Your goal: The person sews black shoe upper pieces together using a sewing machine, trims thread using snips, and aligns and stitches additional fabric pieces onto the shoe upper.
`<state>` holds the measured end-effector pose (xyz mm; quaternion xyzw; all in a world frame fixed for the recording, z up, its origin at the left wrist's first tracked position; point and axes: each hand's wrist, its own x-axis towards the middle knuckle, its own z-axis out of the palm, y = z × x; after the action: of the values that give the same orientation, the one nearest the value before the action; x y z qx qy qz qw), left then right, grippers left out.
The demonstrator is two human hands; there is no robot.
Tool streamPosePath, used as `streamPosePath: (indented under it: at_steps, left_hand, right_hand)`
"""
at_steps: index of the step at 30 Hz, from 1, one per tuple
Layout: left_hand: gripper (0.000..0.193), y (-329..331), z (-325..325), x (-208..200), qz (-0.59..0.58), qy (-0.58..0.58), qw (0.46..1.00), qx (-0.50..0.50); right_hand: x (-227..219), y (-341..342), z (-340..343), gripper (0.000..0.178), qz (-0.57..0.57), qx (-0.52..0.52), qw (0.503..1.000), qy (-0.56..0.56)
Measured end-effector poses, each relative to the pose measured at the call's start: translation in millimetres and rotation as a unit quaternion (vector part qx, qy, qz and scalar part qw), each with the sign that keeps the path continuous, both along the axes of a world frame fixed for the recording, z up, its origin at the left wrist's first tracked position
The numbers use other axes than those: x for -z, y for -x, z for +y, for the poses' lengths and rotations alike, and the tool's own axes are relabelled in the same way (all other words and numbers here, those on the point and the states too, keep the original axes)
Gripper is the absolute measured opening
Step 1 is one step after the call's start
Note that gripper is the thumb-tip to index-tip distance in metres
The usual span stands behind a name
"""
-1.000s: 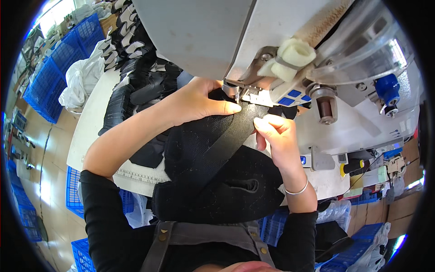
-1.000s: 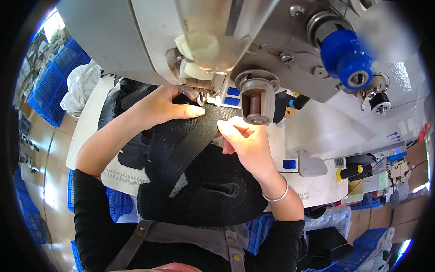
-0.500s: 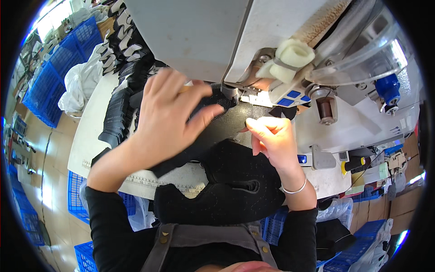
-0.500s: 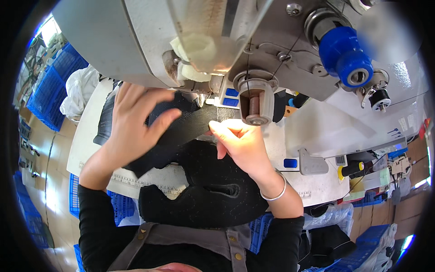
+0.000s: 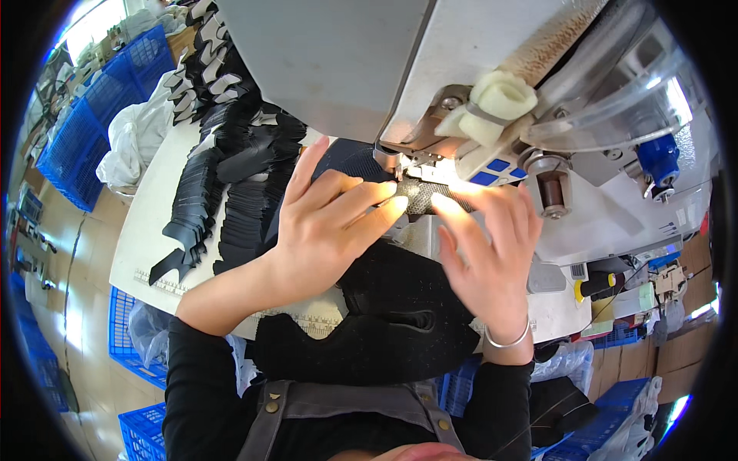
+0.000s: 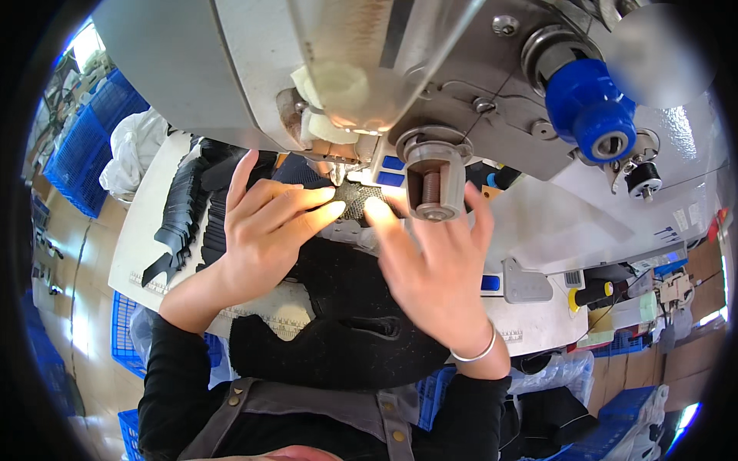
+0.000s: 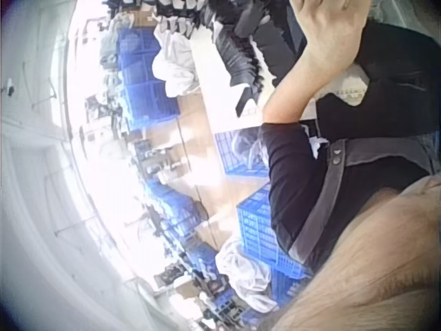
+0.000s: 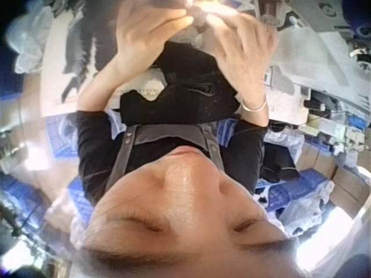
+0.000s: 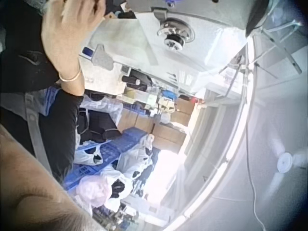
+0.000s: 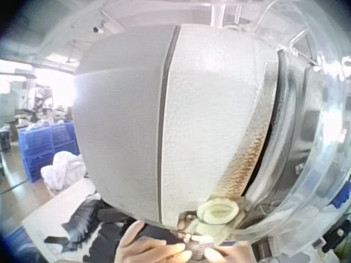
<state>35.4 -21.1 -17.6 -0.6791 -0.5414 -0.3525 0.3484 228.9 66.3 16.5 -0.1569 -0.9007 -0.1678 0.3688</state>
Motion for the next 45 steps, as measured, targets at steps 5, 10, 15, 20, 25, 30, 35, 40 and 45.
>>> streamPosePath:
  at_steps: [5, 10, 15, 20, 25, 30, 35, 40, 45]
  left_hand:
    - [0.013, 5.3, 8.1, -1.7, -0.023, -0.031, 0.999, 0.011]
    - [0.016, 14.0, 12.9, 2.9, -0.055, -0.030, 0.998, 0.021]
    - [0.018, 18.8, 21.6, 0.0, -0.085, -0.060, 0.992, 0.069]
    - [0.016, 25.7, 26.8, 2.2, -0.085, -0.070, 0.991, 0.083]
    - [0.020, 33.3, 35.1, 5.6, -0.143, -0.046, 0.981, 0.121]
    - [0.022, 28.2, 22.8, -19.5, -0.260, 0.067, 0.949, 0.164]
    - [0.020, -7.0, -12.5, -15.3, 0.177, -0.024, 0.983, -0.047]
    - [0.020, 2.9, -3.2, -1.0, 0.085, -0.007, 0.996, -0.015]
    - [0.015, 21.4, 10.0, -4.2, 0.021, -0.010, 1.000, 0.021]
  right_hand:
    - [8.1, 8.0, 31.0, 0.029, 0.040, -0.124, 0.991, -0.034]
    - [11.5, 2.9, 24.9, 0.027, 0.007, -0.128, 0.992, -0.022]
    - [9.9, 7.0, 17.9, 0.027, 0.022, -0.126, 0.992, -0.016]
    - [12.7, 9.4, 15.9, 0.028, 0.028, -0.124, 0.992, -0.019]
    - [22.4, 18.4, 10.8, 0.027, 0.041, -0.102, 0.993, -0.041]
    - [22.9, 19.1, 13.5, 0.033, 0.085, -0.070, 0.993, -0.032]
    - [20.6, 15.2, 12.9, 0.035, 0.088, -0.082, 0.993, -0.016]
    - [23.2, 15.5, 17.8, 0.032, 0.079, -0.087, 0.993, -0.014]
    - [26.5, 0.7, 60.0, 0.023, 0.138, 0.004, 0.987, 0.082]
